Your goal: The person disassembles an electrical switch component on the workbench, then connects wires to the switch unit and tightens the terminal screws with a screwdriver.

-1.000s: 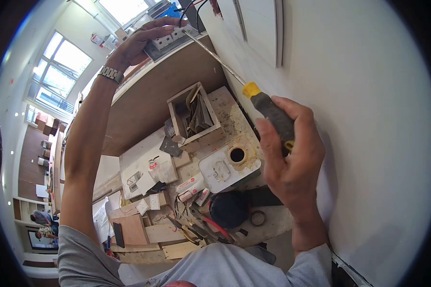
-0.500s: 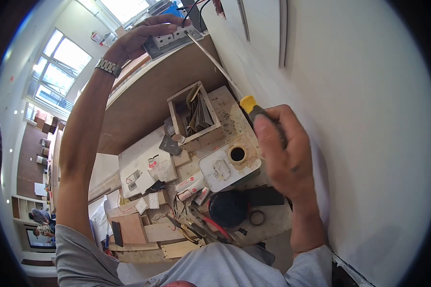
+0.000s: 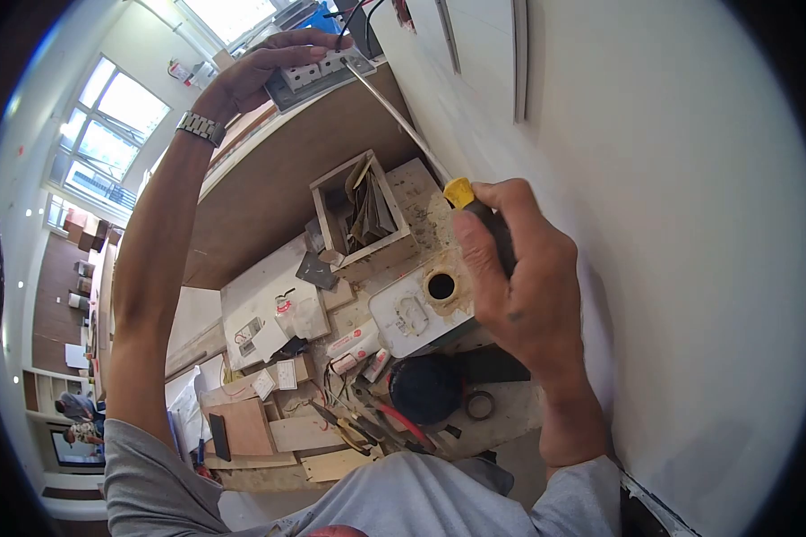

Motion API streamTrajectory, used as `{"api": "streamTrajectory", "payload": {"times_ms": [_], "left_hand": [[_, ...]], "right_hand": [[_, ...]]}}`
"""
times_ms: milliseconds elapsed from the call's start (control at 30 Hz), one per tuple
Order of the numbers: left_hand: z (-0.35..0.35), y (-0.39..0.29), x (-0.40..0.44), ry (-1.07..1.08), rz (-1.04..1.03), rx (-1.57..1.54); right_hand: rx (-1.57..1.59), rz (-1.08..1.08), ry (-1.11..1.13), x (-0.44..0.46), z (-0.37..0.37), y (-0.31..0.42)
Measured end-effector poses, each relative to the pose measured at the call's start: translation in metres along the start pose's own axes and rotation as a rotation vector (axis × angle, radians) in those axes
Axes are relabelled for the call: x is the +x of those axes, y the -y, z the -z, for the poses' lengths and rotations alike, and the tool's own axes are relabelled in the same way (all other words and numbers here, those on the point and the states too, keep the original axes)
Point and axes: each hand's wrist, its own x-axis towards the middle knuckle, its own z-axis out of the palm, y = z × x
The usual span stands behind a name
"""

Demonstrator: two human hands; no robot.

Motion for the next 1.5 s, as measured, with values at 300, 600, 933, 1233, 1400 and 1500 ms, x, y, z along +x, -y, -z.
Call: {"api": "streamTrajectory", "payload": {"times_ms": [300, 600, 933, 1233, 1400, 1500], "left_hand": [[-0.018, -0.012, -0.005, -0.015, 0.024, -0.010], [-0.012, 0.008, -0.002, -0.097, 0.043, -0.113], [-0.009, 0.006, -0.004, -0.118, 0.030, -0.065], [-0.007, 0.006, 0.002, -0.105, 0.062, -0.072], [-0.001, 0.008, 0.000, -0.094, 0.017, -0.061], [-0.004, 0.012, 0.001, -0.109, 0.018, -0.070]], "right_hand": [[0.135, -0.148, -0.113, -0.001, -0.001, 0.023], [-0.186, 0.224, -0.086, 0.004, -0.003, -0.002], [0.647, -0.494, 0.091, 0.008, 0.014, -0.002], [-0.481, 0.408, -0.113, -0.001, -0.013, -0.016], [0.167, -0.039, -0.026, -0.001, -0.008, -0.013], [0.837, -0.555, 0.106, 0.004, 0.007, -0.013]]}}
